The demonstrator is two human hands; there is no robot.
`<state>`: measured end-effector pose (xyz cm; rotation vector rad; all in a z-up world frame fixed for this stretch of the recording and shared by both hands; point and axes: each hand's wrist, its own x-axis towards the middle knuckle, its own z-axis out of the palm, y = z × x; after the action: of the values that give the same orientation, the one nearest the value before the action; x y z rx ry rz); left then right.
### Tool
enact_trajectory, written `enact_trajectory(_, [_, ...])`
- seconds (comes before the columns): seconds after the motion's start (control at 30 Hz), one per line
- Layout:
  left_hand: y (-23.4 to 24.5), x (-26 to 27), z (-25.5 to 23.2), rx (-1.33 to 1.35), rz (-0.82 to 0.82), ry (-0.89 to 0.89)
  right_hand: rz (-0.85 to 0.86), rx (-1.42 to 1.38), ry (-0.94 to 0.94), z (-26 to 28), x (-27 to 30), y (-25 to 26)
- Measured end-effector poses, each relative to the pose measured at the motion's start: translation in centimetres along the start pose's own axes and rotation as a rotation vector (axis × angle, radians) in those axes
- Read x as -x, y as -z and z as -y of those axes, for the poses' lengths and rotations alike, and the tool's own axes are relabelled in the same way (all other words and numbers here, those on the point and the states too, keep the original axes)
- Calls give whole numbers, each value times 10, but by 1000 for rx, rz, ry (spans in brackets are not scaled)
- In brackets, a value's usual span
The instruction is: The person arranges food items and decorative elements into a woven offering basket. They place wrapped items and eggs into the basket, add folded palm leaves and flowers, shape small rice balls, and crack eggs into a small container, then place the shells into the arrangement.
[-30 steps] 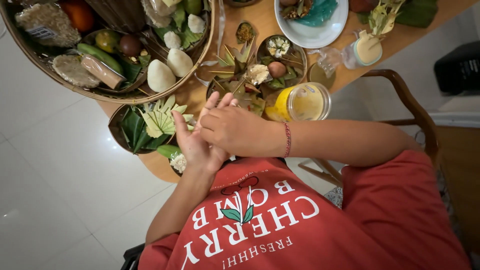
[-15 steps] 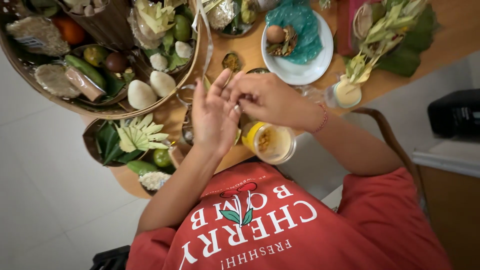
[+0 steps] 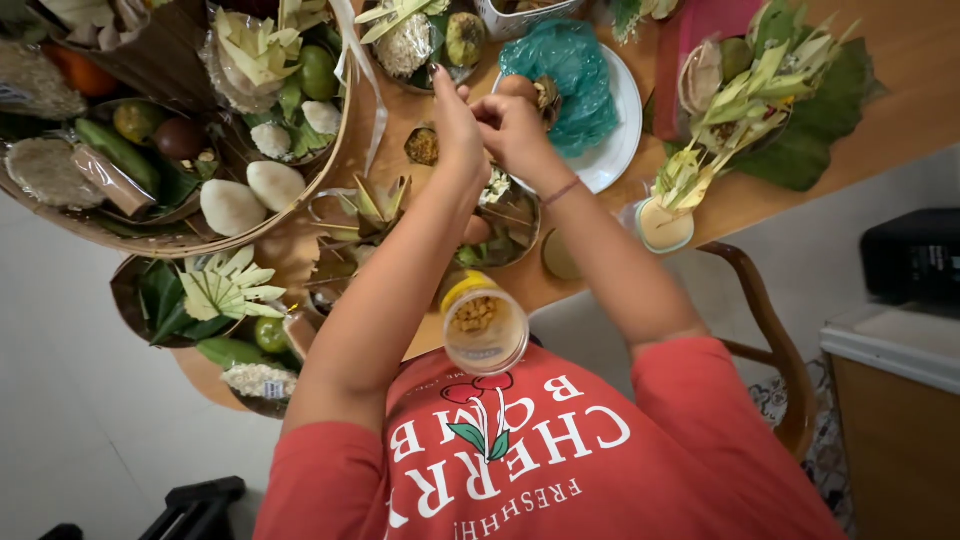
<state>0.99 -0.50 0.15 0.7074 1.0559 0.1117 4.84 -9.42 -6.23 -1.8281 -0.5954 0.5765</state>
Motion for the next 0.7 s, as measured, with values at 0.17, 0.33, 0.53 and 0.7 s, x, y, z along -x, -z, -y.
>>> enact_trajectory(0.17, [6, -51, 29, 27, -12, -6, -66, 212, 81, -28, -19, -8])
enact_trajectory(0.33, [9, -72, 29, 102, 23, -34, -111, 413, 189, -52, -38, -18])
enact_trajectory(0.53, [17, -92, 37, 111, 74, 1, -189, 607, 219, -39, -34, -18])
enact_trajectory(0.7, [20, -77, 22, 102, 171, -116, -76, 32, 159, -67, -21, -45])
